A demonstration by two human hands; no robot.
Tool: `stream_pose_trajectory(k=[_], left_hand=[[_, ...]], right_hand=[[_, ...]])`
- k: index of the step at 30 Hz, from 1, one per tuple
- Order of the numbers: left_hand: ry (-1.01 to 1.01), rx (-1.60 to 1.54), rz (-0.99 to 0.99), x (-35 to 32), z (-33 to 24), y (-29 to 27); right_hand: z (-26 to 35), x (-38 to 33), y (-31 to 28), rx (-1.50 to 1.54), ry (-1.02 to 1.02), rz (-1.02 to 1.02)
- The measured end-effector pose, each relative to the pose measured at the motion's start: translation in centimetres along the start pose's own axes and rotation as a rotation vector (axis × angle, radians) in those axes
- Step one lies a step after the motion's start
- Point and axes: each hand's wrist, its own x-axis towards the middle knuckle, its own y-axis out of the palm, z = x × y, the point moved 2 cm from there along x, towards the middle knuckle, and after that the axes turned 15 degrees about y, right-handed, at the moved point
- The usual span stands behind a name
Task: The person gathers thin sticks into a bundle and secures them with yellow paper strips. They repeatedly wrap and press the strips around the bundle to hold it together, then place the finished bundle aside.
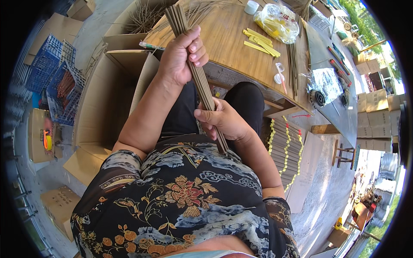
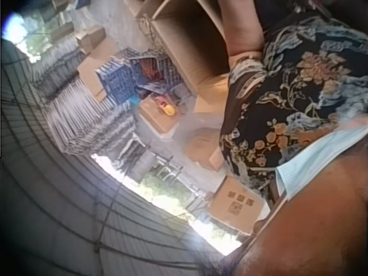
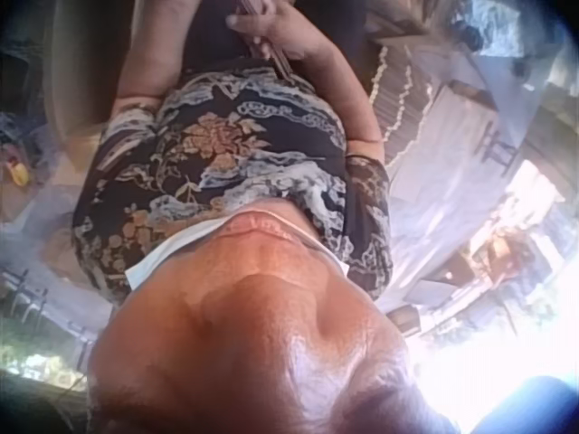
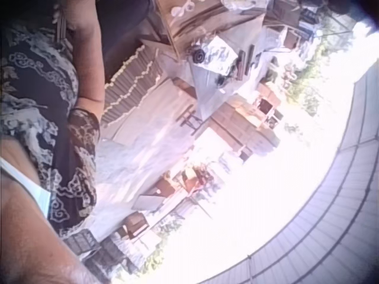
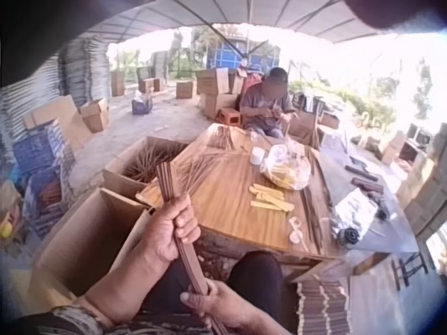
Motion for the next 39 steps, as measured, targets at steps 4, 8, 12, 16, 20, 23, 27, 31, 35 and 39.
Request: stream_pose_trajectory(k=[4,8,12,16,20,23,27,31,35,39], left_hand=[[0.052,0.123,-0.11,0.1,0.2,0.2],[0.109,0.266,-0.307,-0.2,0.8,0.2],[0.15,0.308,-0.315,-0.4,1.3,0.1],[0.073,0.292,-0.272,-2.2,2.1,1.4],[-0.02,0.138,-0.076,-1.8,1.5,1.2],[-0.089,-0.01,0.064,-1.6,1.0,1.8],[-0.015,0.24,-0.277,-1.2,1.4,1.4],[-0.015,0.22,-0.204,-1.6,1.3,1.1],[-0.06,-0.042,0.045,-1.5,1.0,2.0],[0.0,0.201,-0.174,-1.3,1.1,2.0]], right_hand=[[0.1,0.2,0.1,-0.233,-0.061,-0.272],[-0.4,1.0,-0.3,-0.683,-0.325,-0.785],[-0.3,1.0,-0.8,-0.775,-0.312,-0.896],[-0.7,1.2,-1.1,-0.829,-0.421,-0.953],[0.2,0.3,-0.3,-0.196,-0.106,-0.241],[0.2,0.1,0.0,0.15,-0.007,0.146],[0.8,0.5,0.0,-0.435,-0.195,-0.56],[0.2,0.4,0.2,-0.334,-0.121,-0.428],[0.7,0.2,0.2,0.058,-0.072,0.103],[0.7,0.6,0.1,-0.212,-0.227,-0.301]])
